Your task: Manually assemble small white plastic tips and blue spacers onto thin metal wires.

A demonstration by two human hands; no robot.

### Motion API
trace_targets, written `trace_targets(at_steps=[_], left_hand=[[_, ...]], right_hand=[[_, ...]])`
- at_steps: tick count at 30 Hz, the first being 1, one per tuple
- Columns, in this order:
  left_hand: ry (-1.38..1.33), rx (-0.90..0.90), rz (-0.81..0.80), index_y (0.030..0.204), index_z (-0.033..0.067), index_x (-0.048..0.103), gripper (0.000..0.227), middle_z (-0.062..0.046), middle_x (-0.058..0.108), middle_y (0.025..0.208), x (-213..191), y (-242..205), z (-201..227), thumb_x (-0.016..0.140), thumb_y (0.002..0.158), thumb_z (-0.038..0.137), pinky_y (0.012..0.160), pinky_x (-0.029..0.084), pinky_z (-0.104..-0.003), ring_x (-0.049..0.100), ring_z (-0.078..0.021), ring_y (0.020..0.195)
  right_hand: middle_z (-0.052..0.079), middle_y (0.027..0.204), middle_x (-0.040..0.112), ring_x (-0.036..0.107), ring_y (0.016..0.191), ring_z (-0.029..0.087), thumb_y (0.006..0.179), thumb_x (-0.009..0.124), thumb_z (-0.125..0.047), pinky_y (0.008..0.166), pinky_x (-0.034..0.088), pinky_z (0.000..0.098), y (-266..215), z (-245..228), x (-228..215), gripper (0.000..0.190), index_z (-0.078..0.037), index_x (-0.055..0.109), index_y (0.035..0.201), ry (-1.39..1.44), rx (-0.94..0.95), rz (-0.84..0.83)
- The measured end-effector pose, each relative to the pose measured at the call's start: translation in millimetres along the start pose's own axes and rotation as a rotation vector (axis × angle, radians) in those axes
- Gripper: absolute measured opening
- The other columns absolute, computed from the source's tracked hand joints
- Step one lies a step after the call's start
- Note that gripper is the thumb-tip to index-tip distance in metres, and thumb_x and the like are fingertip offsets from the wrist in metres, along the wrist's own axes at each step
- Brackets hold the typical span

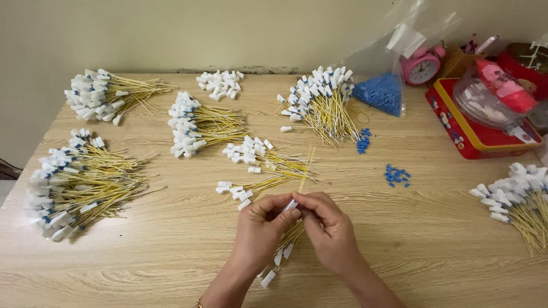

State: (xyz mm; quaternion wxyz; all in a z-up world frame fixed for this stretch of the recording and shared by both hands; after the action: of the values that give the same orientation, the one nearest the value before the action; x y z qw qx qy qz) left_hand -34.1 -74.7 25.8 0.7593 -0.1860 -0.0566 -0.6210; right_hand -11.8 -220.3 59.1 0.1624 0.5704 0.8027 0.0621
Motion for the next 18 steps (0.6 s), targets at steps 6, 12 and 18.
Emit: trace_targets(at_steps=[6,12,18], left_hand=[[0.05,0.047,-0.032,0.111,-0.0029,0.077,0.024,-0.012,0.08,0.099,0.5,-4.2,0.0,0.074,0.088,-0.001,0.079,0.062,-0.027,0.074,-0.0128,0.088],[0.264,0.13,-0.02,0.11,0.0019,0.078,0.025,-0.004,0.075,0.096,-4.4,-13.4,14.2,0.077,0.086,0.007,0.076,0.062,-0.026,0.073,-0.0109,0.086],[1.07,0.353,-0.076,0.103,0.006,0.08,0.035,-0.013,0.075,0.092,-4.1,-32.0,59.5,0.086,0.073,0.023,0.077,0.057,-0.038,0.071,-0.0281,0.085]], right_hand=[[0.008,0.122,0.065,0.064,0.113,0.014,0.095,0.057,0.009,0.097,0.051,0.0245,-15.7,7.7,5.1,0.041,-0.004,0.068,0.132,0.045,-0.021,0.001],[0.008,0.124,0.067,0.067,0.113,0.016,0.095,0.058,0.008,0.097,0.053,0.0258,-16.9,5.6,0.0,0.041,-0.005,0.067,0.134,-0.029,-0.049,-0.102],[0.004,0.111,0.076,0.074,0.098,0.015,0.096,0.062,-0.01,0.083,0.059,0.0281,-15.6,36.9,-66.1,0.032,-0.01,0.068,0.127,-0.179,0.472,0.095]])
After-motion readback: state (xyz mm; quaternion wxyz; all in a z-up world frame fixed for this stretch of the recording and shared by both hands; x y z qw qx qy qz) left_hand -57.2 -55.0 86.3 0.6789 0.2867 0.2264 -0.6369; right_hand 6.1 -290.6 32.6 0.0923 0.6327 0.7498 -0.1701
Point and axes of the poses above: each hand's wrist, its own y-axis towards the middle knuckle, its own x-axis out of the palm, z = x × y, the point moved 6 cm from there along y, towards the middle knuckle
